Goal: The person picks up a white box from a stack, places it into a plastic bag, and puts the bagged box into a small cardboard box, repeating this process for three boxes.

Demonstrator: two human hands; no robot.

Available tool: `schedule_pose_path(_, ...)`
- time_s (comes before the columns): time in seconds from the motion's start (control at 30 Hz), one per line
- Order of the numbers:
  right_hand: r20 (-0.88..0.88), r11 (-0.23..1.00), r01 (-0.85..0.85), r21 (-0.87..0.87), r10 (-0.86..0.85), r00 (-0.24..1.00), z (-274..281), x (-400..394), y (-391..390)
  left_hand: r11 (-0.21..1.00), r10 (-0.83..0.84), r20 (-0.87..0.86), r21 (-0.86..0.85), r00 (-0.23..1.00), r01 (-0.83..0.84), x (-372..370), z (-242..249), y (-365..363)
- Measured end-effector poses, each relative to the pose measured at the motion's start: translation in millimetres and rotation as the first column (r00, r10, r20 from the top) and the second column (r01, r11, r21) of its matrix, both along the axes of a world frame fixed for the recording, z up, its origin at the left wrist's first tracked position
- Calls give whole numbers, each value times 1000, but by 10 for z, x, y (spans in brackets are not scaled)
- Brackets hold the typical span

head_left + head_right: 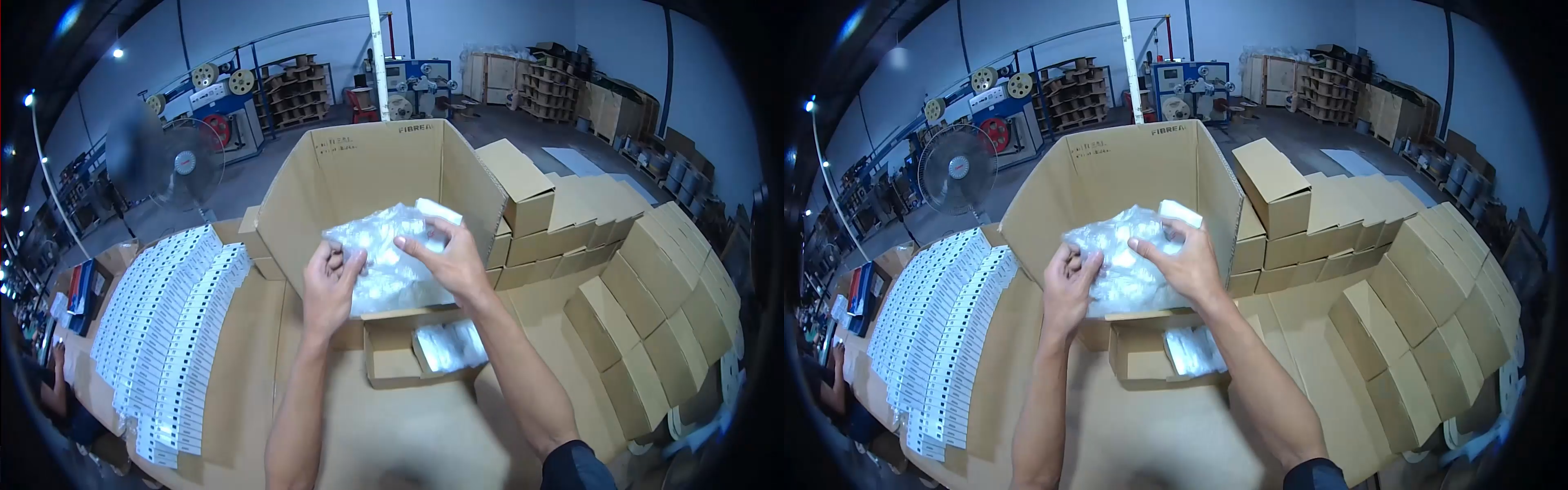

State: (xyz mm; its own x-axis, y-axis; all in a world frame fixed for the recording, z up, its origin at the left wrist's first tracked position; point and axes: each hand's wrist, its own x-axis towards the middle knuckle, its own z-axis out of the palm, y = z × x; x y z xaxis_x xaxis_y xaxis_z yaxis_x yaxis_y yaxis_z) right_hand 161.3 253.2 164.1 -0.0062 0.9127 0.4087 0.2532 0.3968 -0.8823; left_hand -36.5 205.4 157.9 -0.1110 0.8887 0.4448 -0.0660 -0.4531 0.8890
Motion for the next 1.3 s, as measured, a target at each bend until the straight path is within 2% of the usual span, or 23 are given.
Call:
schedule_pose_path(0.03,4,986,-153,-65,153,988,87,33,-221,1000,26,14,-10,1000,-26,20,-49,-217)
schedule_pose_path(0.13,-151,967,-256,-23,249,957,18,11,-829,991,134,57,-14,989,-133,50,-356,-856)
schedule_pose_path(0.2,-65,978,-210,-10,209,976,-150,61,-1143,977,190,27,-104,981,-186,-6,-640,-1316)
schedule_pose_path(0.3,80,982,-186,-29,188,979,-197,139,-1693,978,207,205,-32,957,-205,-2,-946,-1912)
schedule_pose_path(0.33,86,982,-182,-41,185,979,-246,153,-1847,924,375,50,64,926,-378,6,-940,-2070)
schedule_pose_path(0.37,141,976,-204,71,192,971,-354,172,-1948,835,540,-89,184,837,-519,14,-893,-2266)
schedule_pose_path(0.4,193,957,-227,183,192,962,-437,176,-2015,720,686,-204,323,698,-614,20,-805,-2439)
schedule_pose_path(0.43,200,951,-279,136,250,948,-427,170,-2107,740,669,-357,399,652,-541,39,-729,-2571)
schedule_pose_path(0.53,228,914,-405,22,390,892,-385,176,-2410,925,379,-533,186,757,-332,283,-664,-2693)
schedule_pose_path(0.57,250,905,-425,14,409,878,-377,182,-2456,950,292,-465,39,836,-310,352,-700,-2716)
schedule_pose_path(0.63,291,902,-429,41,400,869,-403,210,-2543,943,247,-453,-91,857,-320,399,-793,-2851)
schedule_pose_path(0.67,258,921,-388,28,368,893,-409,242,-2560,938,227,-443,-141,867,-318,418,-819,-2862)
schedule_pose_path(0.7,226,938,-346,13,334,915,-420,296,-2584,935,292,-437,-59,851,-351,449,-856,-2881)
schedule_pose_path(0.73,195,952,-305,-5,301,934,-441,355,-2602,922,310,-408,-91,859,-376,472,-886,-2911)
schedule_pose_path(0.77,186,973,-225,57,211,960,-600,419,-2585,908,331,-378,-124,865,-401,490,-918,-2940)
schedule_pose_path(0.87,-18,990,-109,-93,108,994,-767,456,-2886,868,420,-287,-150,861,-473,524,-1117,-2983)
schedule_pose_path(0.9,-3,986,-134,-98,135,991,-870,469,-2975,856,444,-287,-144,849,-496,535,-1140,-2993)
schedule_pose_path(0.93,-48,972,-156,-175,150,988,-956,441,-3066,844,465,-288,-139,837,-517,549,-1157,-3000)
schedule_pose_path(1.0,-178,937,-168,-307,117,977,-1241,345,-3192,856,461,-222,-143,859,-497,601,-1183,-2991)
schedule_pose_path(1.1,-318,888,-169,-427,27,948,-1250,160,-3336,863,450,-150,-181,880,-472,653,-1270,-2968)
schedule_pose_path(1.2,-412,963,-101,-249,-11,911,-1297,59,-3326,850,424,-31,-332,905,-410,539,-1439,-2971)
schedule_pose_path(1.23,-202,945,-18,-326,-51,978,-1279,129,-3323,839,415,18,-393,909,-375,481,-1465,-2974)
schedule_pose_path(1.3,-199,972,19,-235,-67,978,-1283,148,-3277,819,521,-97,-224,848,-529,438,-1430,-2926)
